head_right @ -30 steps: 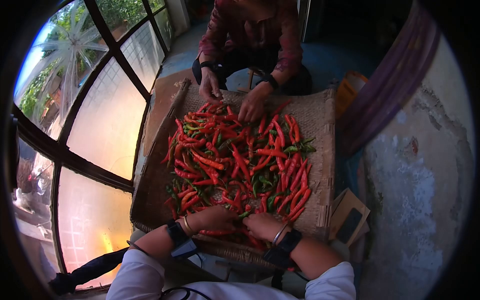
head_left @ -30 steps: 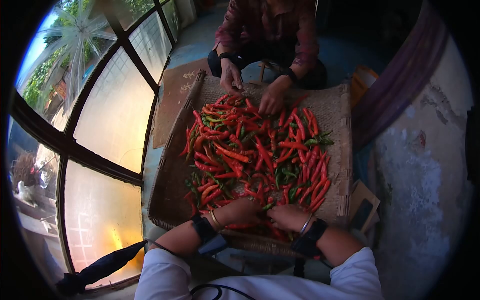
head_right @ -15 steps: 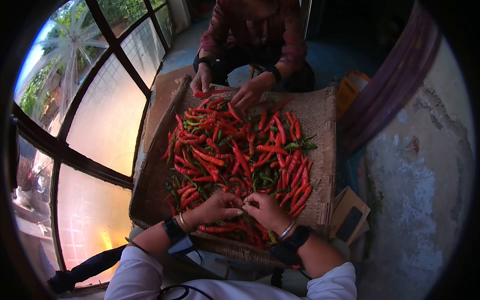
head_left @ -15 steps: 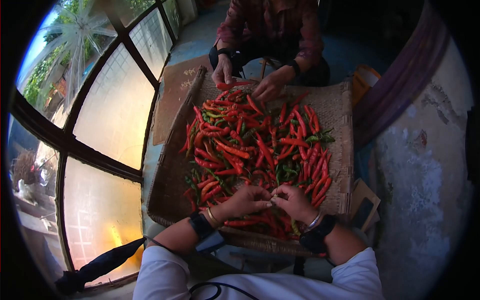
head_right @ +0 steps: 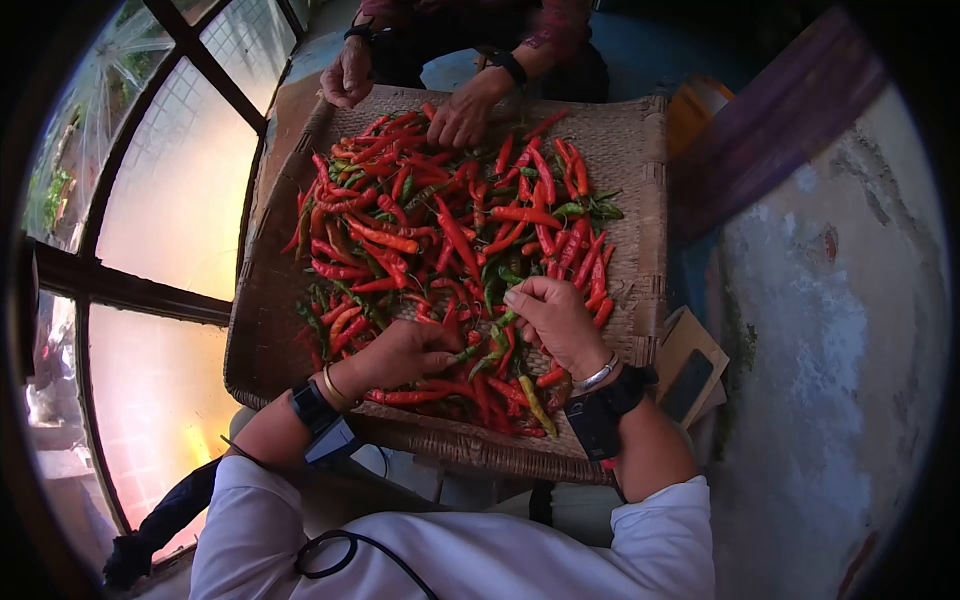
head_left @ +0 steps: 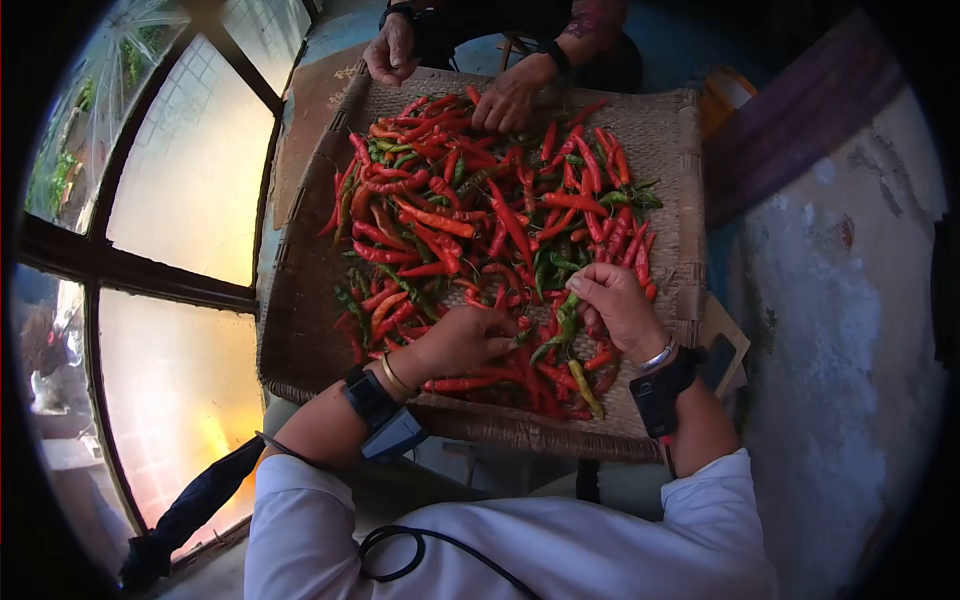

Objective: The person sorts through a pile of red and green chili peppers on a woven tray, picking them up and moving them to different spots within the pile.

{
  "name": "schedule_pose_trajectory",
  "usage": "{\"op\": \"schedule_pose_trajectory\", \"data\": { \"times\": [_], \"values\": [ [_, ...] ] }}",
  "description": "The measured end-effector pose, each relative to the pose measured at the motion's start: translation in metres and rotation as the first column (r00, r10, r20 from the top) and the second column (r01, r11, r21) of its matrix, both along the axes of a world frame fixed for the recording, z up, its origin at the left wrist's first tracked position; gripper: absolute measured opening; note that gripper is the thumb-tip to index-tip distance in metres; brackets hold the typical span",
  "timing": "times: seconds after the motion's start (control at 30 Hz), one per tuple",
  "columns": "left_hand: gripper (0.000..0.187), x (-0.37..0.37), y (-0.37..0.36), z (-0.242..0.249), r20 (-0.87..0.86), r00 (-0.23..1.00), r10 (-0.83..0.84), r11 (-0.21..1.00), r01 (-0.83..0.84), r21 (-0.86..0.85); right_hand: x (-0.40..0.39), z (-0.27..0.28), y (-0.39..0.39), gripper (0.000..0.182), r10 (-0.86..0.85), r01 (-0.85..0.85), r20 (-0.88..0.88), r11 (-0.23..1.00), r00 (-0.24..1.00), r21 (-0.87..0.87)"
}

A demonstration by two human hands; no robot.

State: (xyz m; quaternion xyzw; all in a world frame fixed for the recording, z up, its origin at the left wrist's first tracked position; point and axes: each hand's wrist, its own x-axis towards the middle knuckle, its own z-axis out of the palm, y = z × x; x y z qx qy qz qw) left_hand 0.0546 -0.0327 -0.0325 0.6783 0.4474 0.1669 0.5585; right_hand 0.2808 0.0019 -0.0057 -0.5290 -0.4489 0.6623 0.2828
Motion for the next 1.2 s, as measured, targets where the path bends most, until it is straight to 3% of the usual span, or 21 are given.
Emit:
{"op": "schedule_pose_trajectory", "data": {
  "times": [0.1,0.17,0.2,0.3,0.37,0.4,0.43,0.47,0.5,0.57,0.67,0.73,0.77,0.83,0.9,0.97,1.1,1.2],
  "values": [
    [0.018,-0.001,0.003,0.003,-0.077,0.997,0.011,0.997,-0.005,0.074,0.016,0.004,0.024,0.021,-0.207,0.229,-0.306,0.973,0.929,0.037],
    [0.018,-0.001,0.003,0.002,-0.096,0.995,0.026,0.995,-0.017,0.093,0.012,0.020,0.031,0.033,-0.369,0.490,-0.604,0.871,0.706,0.040],
    [0.018,-0.001,0.003,0.003,-0.106,0.994,0.031,0.991,-0.017,0.131,0.015,0.021,0.031,0.033,-0.377,0.493,-0.603,0.869,0.703,0.032],
    [0.018,0.000,0.004,-0.003,-0.122,0.992,0.012,0.981,0.011,0.191,0.024,0.015,0.026,0.043,-0.379,0.455,-0.564,0.891,0.734,-0.006],
    [0.019,0.000,0.004,-0.002,-0.130,0.991,-0.005,0.974,0.035,0.225,0.024,0.003,0.021,0.040,-0.060,0.062,-0.204,0.998,0.977,0.002],
    [0.020,0.000,0.003,0.004,-0.249,0.968,-0.014,0.957,0.086,0.279,0.017,0.005,0.016,0.038,0.088,-0.087,-0.054,0.996,0.995,0.034],
    [0.021,0.000,0.003,0.007,-0.364,0.931,-0.015,0.935,0.142,0.326,0.007,0.005,0.010,0.035,0.224,-0.229,0.095,0.972,0.970,0.053],
    [0.021,0.000,0.003,0.007,-0.364,0.931,-0.014,0.934,0.142,0.327,0.000,-0.002,0.003,0.033,0.303,-0.315,0.128,0.945,0.944,0.092],
    [0.024,0.000,0.002,0.006,-0.427,0.902,0.064,0.918,0.115,0.379,-0.004,-0.018,-0.003,0.032,0.347,-0.462,0.360,0.829,0.866,0.316],
    [0.027,-0.003,0.001,0.004,-0.485,0.862,0.145,0.896,0.094,0.434,-0.013,-0.023,-0.011,0.030,0.363,-0.623,0.530,0.620,0.767,0.477],
    [0.026,-0.010,0.007,0.003,-0.467,0.866,0.181,0.856,0.095,0.508,-0.018,-0.029,-0.014,0.029,0.332,-0.617,0.538,0.583,0.775,0.529],
    [0.030,-0.013,0.016,0.010,-0.465,0.841,0.278,0.717,0.140,0.683,-0.018,-0.026,-0.014,0.028,0.335,-0.617,0.539,0.600,0.772,0.510],
    [0.030,-0.015,0.021,0.015,-0.467,0.838,0.281,0.712,0.144,0.687,-0.017,-0.023,-0.013,0.028,0.338,-0.617,0.545,0.621,0.767,0.484],
    [0.037,-0.020,0.031,0.025,-0.338,0.797,0.501,0.471,0.077,0.879,-0.018,-0.020,-0.014,0.027,0.340,-0.599,0.527,0.651,0.779,0.466],
    [0.044,-0.028,0.039,0.019,-0.346,0.767,0.539,0.496,0.043,0.867,-0.018,-0.020,-0.015,0.027,0.337,-0.583,0.515,0.676,0.788,0.450],
    [0.044,-0.036,0.047,0.012,-0.535,0.649,0.541,0.675,0.045,0.737,-0.018,-0.026,-0.016,0.026,0.356,-0.591,0.499,0.658,0.791,0.467],
    [0.037,-0.040,0.053,0.002,-0.570,0.635,0.521,0.672,0.106,0.733,-0.020,-0.018,-0.019,0.025,0.367,-0.608,0.504,0.626,0.782,0.489],
    [0.030,-0.038,0.047,0.008,-0.516,0.683,0.517,0.598,0.143,0.788,-0.021,-0.015,-0.022,0.025,0.371,-0.566,0.449,0.685,0.813,0.459]
  ]
}}
